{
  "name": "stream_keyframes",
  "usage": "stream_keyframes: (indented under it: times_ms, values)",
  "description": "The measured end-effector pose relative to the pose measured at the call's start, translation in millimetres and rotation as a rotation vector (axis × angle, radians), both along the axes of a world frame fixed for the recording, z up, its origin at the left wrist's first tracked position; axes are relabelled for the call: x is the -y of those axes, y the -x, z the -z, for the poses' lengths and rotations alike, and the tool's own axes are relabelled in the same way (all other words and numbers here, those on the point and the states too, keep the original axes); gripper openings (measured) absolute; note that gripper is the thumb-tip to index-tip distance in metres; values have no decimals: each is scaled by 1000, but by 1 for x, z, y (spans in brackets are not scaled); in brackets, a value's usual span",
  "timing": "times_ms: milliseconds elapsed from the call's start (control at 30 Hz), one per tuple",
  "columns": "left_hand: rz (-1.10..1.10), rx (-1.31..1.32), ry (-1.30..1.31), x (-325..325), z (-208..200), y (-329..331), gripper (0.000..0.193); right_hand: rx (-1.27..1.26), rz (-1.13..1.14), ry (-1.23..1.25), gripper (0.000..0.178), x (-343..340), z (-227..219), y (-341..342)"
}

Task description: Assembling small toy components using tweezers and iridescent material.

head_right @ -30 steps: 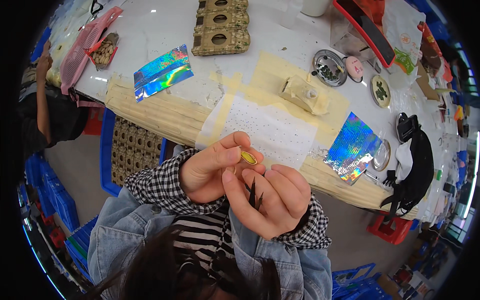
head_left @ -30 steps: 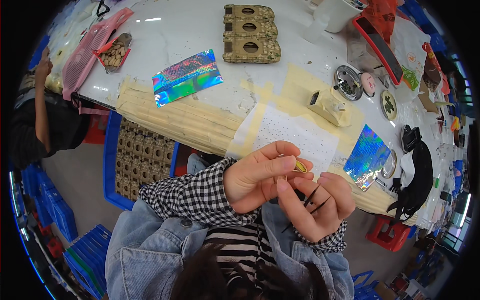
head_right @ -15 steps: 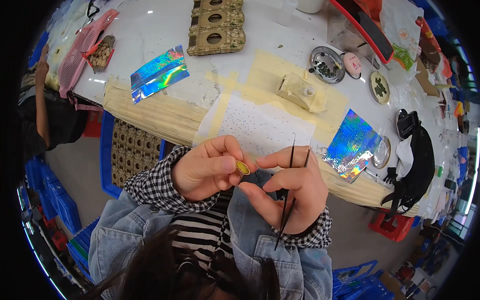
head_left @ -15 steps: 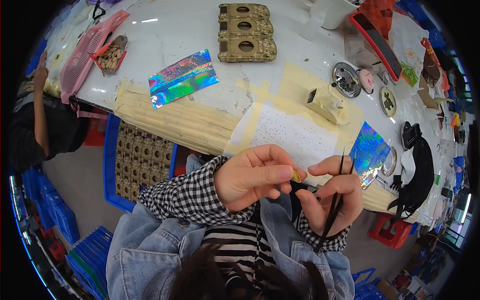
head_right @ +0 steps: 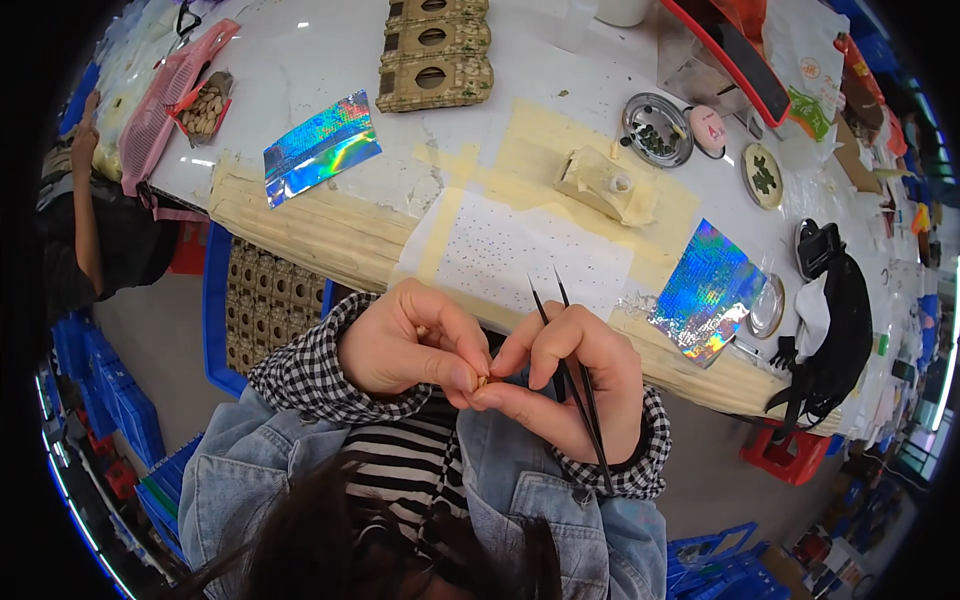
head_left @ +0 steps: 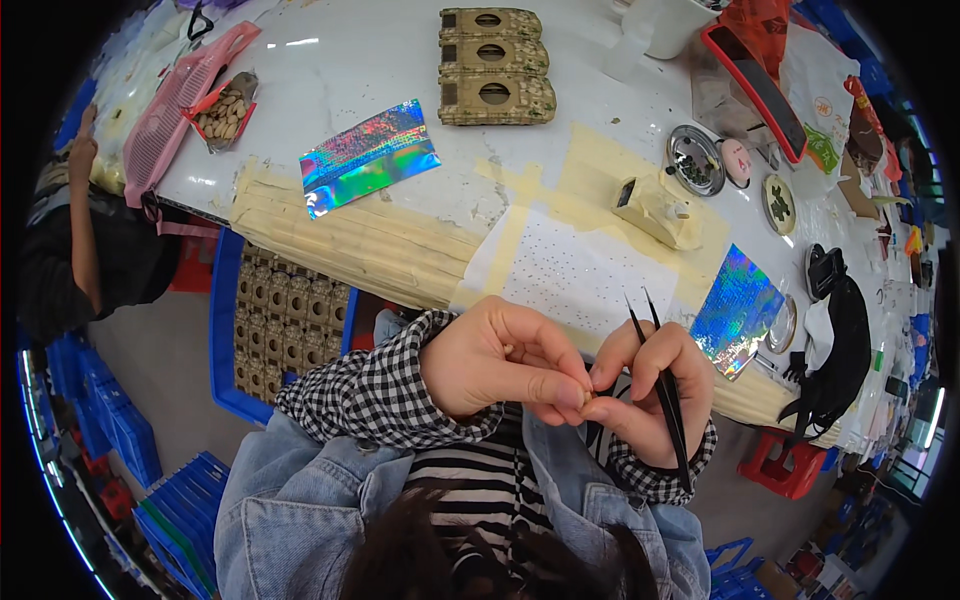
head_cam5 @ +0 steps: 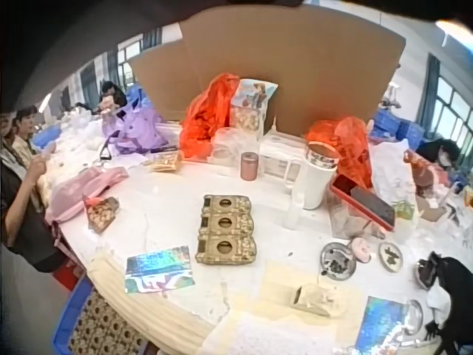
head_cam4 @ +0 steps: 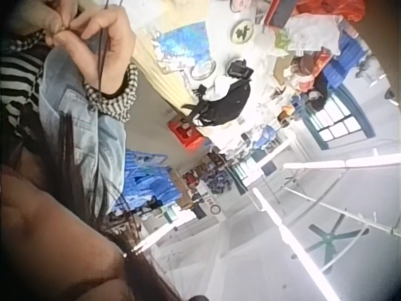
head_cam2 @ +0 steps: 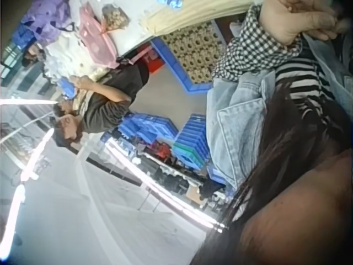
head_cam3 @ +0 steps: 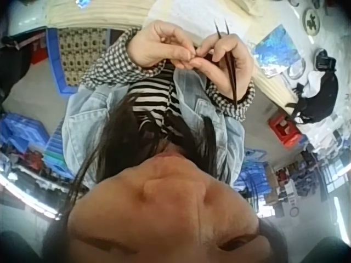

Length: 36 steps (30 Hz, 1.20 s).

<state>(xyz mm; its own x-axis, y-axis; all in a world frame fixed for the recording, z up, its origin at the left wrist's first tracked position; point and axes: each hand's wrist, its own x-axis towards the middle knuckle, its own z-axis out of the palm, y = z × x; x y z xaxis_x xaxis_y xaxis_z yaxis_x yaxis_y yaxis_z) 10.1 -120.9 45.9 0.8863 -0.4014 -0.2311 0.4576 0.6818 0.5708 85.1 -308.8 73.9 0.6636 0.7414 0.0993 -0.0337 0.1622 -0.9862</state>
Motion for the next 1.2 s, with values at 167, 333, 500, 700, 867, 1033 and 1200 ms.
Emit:
stream_keyframes:
  times_ms: [167, 333, 500, 700, 867, 1033, 1200]
  values:
    - [-56, 163, -56, 4, 4, 2, 17, -57, 14, 30, 34, 2, 2, -1]
    - [-68, 131, -119, 3, 0, 2, 18, -123, 37, 49, 30, 1, 2, 0]
    - [-101, 68, -178, 4, -9, 0, 15, -207, 78, 27, 27, -1, 1, 2]
    - [-155, 64, -163, 5, -3, 1, 17, -216, 85, 12, 23, -4, 1, 0]
    - [-184, 69, -121, 8, 4, 2, 21, -116, 130, 25, 21, -4, 1, 2]
    - [-175, -14, -67, 7, 4, -1, 21, -94, 147, -31, 22, -5, 8, 3]
    - [-147, -72, 49, 7, 4, 2, 22, -115, 103, -96, 25, -3, 10, 4]
